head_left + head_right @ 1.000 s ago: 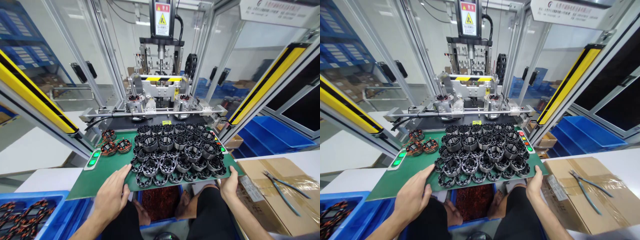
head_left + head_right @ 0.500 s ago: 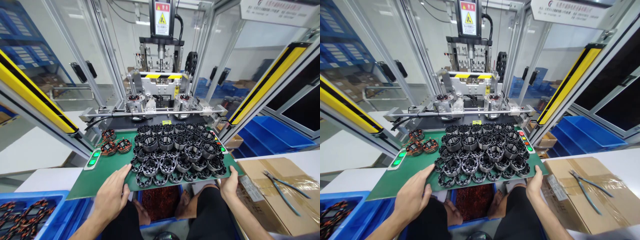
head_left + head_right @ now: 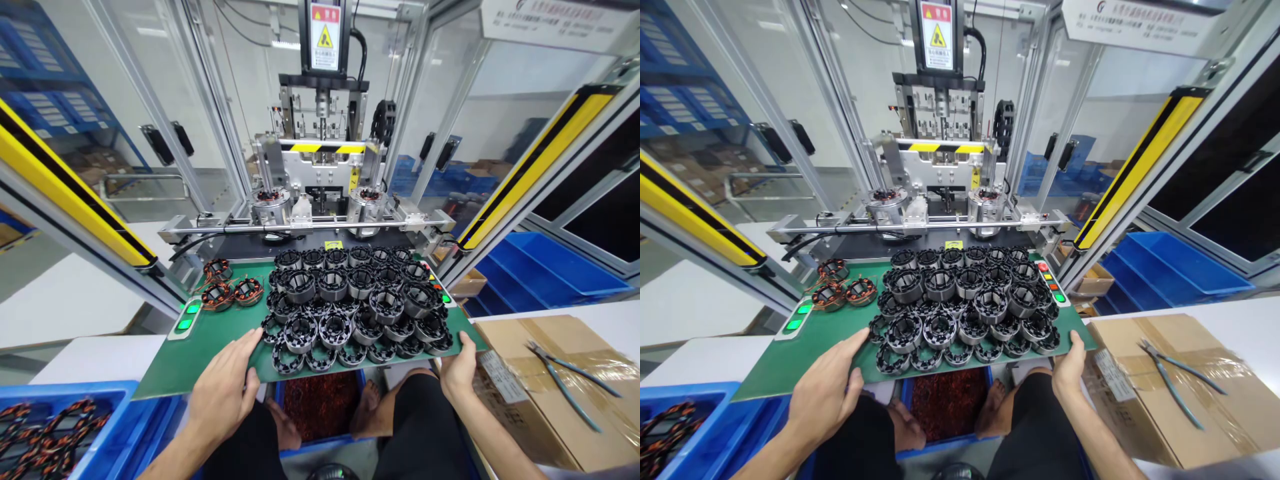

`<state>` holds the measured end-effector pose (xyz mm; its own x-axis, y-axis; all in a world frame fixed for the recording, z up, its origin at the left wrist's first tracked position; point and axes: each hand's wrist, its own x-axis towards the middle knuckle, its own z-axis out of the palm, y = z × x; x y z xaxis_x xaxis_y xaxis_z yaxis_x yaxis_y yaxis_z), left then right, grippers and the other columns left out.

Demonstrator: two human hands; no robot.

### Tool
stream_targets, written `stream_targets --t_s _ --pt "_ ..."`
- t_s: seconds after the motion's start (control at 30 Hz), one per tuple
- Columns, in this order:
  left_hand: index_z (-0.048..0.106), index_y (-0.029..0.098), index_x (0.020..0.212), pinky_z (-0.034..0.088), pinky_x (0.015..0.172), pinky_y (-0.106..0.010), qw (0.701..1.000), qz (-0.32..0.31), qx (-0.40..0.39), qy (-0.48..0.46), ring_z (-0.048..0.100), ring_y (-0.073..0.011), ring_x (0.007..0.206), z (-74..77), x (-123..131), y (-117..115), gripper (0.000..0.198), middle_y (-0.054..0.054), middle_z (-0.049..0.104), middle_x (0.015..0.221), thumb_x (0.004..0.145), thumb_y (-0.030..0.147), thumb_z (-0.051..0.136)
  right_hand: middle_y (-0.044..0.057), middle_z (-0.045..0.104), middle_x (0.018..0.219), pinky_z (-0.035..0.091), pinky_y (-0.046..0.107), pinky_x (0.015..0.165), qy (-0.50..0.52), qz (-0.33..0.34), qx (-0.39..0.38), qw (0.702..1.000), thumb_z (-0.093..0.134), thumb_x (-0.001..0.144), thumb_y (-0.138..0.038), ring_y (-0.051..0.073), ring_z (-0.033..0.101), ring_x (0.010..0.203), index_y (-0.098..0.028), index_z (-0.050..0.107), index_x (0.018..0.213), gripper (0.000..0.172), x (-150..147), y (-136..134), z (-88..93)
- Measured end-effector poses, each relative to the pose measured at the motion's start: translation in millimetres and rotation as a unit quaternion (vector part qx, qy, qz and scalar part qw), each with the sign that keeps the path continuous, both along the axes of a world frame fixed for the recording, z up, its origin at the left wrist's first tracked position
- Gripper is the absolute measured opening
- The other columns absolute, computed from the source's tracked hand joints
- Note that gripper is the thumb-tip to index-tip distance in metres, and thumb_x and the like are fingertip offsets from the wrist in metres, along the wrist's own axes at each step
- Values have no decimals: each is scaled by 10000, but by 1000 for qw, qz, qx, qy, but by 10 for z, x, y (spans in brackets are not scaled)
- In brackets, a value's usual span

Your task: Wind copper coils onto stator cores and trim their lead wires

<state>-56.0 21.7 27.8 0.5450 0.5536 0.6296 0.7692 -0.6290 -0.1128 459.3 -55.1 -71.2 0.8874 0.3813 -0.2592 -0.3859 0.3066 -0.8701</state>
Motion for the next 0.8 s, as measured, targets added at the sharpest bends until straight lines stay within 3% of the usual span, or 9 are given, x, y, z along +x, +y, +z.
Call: stream_targets --t_s 0.17,0.53,0.8 --pt "372 163 1842 627 1129 -416 1000 3 12 4 856 -272 1249 13 4 0 738 -132 852 1454 1109 178 452 9 844 1386 589 403 1297 3 -3 7 1000 832 797 -572 251 758 1410 -258 794 1241 545 -24 9 19" --pt "342 177 1862 638 1122 -425 1000 4 7 2 855 -265 1258 -2 5 2 757 -126 848 1467 1112 175 448 -8 850 1341 623 340 1235 1 -6 4 1000 813 807 -549 223 755 1395 -268 792 1201 484 -28 14 54" --pt "356 181 1857 642 1127 -429 1000 5 4 1 853 -272 1267 -18 -7 3 762 -128 847 1469 1102 177 463 -6 843 1377 644 301 1168 27 -20 3 999 824 795 -538 203 767 1351 -262 793 1301 577 -24 21 37"
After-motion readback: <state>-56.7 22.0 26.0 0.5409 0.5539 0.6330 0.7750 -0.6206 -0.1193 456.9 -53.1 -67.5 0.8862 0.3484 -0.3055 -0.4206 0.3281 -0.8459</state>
